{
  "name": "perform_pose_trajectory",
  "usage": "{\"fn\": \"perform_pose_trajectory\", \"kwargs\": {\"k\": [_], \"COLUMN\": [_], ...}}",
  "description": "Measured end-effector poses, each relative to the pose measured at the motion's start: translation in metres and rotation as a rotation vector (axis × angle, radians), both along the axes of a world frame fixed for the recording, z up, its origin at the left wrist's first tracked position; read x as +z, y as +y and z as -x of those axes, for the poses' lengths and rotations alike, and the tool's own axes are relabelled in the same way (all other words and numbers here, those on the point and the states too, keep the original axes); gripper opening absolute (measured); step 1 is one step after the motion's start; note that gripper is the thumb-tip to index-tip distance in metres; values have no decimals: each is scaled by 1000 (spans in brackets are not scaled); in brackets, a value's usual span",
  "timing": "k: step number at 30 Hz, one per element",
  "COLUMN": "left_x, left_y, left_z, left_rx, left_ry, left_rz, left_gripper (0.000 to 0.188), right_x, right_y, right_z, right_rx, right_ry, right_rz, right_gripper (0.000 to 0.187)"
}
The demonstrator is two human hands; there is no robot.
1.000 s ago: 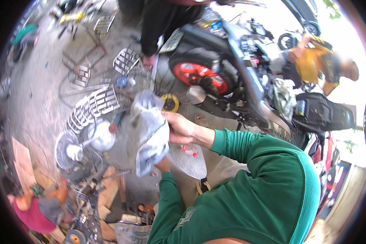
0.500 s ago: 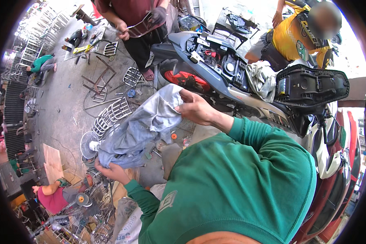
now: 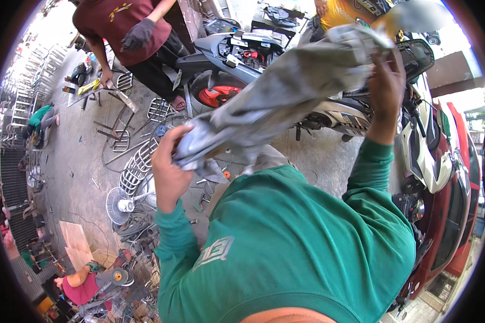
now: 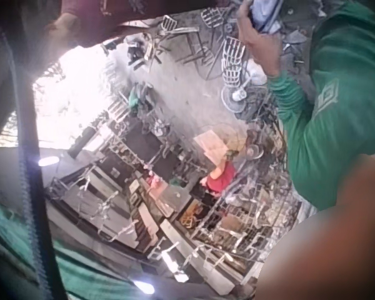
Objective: The person positions a metal rack onto the rear of a scooter, then removes it and places a cloth over the exposed engine area. The person handles the rack and cloth while two others assist nearby.
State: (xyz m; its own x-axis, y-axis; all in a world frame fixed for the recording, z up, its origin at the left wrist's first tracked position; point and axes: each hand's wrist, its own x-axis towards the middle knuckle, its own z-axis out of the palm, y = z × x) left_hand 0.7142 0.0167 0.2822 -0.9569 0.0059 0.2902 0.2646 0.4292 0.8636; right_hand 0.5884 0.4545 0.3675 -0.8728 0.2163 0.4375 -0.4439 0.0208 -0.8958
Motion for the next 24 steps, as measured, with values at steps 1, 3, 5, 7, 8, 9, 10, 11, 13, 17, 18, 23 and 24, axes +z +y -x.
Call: {"fn": "perform_pose_trajectory", "kwargs": {"k": [1,3,5,7,8,9,10,11,13,17,18,23,24], "left_x": [5,11,14,11,9,5,3,1,-10,-44,-55,-127,-139], "left_y": [11,22,23,17,13,9,0,-7,-10,-9,-9,9,16], "left_z": [9,37,69,89,100,109,121,134,165,220,232,258,258], "left_rx": [-76,-167,-254,-243,-231,-214,-247,-264,-201,-232,-232,-118,-113], "left_ry": [6,55,91,-56,-89,-207,-240,-335,-430,-314,-300,-415,-396], "left_rz": [-47,34,233,242,213,183,220,269,163,438,484,702,700], "left_gripper": [57,53,50,41,40,39,39,39,45,40,38,30,32], "right_x": [11,27,15,-7,-25,-49,-75,-99,-138,-219,-235,-305,-313], "right_y": [13,38,53,72,79,81,83,85,89,69,64,37,31], "right_z": [-4,-7,-1,-3,3,11,20,30,54,102,116,190,204], "right_rx": [-35,-155,-89,132,102,80,121,108,208,171,188,-157,-190], "right_ry": [104,150,-57,-146,-273,-407,-463,-566,-648,-886,-904,-813,-874], "right_rz": [-54,-314,-286,-348,-241,-113,-174,-230,-370,-868,-899,-797,-616], "right_gripper": [42,42,40,38,37,36,36,35,31,56,57,70,74]}}
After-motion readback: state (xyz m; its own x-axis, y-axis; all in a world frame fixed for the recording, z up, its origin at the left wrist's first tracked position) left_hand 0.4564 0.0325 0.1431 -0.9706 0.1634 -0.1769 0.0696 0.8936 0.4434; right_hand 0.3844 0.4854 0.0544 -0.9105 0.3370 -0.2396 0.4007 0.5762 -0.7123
